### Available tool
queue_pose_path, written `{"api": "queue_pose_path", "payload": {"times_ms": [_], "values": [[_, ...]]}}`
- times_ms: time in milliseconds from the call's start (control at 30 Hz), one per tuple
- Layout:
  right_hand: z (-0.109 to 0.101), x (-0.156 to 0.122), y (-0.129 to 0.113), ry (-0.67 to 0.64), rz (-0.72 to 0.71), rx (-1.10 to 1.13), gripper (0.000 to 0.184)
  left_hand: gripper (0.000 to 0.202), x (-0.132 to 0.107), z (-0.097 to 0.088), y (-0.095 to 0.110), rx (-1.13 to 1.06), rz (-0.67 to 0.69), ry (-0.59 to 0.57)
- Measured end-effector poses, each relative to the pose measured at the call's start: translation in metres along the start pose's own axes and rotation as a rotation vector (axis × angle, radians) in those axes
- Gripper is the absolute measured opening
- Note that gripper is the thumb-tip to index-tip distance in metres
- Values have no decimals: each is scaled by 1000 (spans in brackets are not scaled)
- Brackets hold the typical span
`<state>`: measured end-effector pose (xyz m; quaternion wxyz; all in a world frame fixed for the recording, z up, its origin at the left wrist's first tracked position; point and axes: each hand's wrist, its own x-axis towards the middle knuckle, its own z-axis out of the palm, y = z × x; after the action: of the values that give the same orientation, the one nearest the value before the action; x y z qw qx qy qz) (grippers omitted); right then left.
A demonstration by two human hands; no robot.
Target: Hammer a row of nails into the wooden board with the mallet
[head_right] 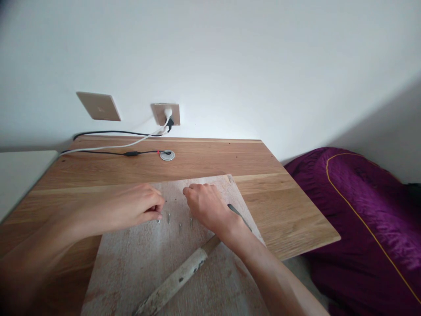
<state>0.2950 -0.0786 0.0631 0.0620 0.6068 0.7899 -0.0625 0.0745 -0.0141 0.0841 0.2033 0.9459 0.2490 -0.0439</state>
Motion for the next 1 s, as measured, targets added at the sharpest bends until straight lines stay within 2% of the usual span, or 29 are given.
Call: {"api": "queue_pose_path", "payload": {"times_ms": [133, 267, 433, 600, 767, 1000], "values": [[-4, 0, 0, 0, -13, 16, 25, 19, 10, 10, 19, 45, 55, -139], [-9, -1, 1, -1, -11, 29, 25, 16, 15, 16, 28, 68, 66, -181], [-11, -4, 2, 18, 1, 86, 25, 17, 15, 19, 28, 68, 86, -150], [-8, -18, 3, -8, -82, 206, 20, 10, 13, 17, 25, 60, 77, -140], [-6, -27, 4, -37, -156, 275, 21, 13, 9, 9, 15, 64, 40, -14], [0, -38, 17, 126, -64, 327, 26, 7, 5, 7, -8, 41, -18, 32]]}}
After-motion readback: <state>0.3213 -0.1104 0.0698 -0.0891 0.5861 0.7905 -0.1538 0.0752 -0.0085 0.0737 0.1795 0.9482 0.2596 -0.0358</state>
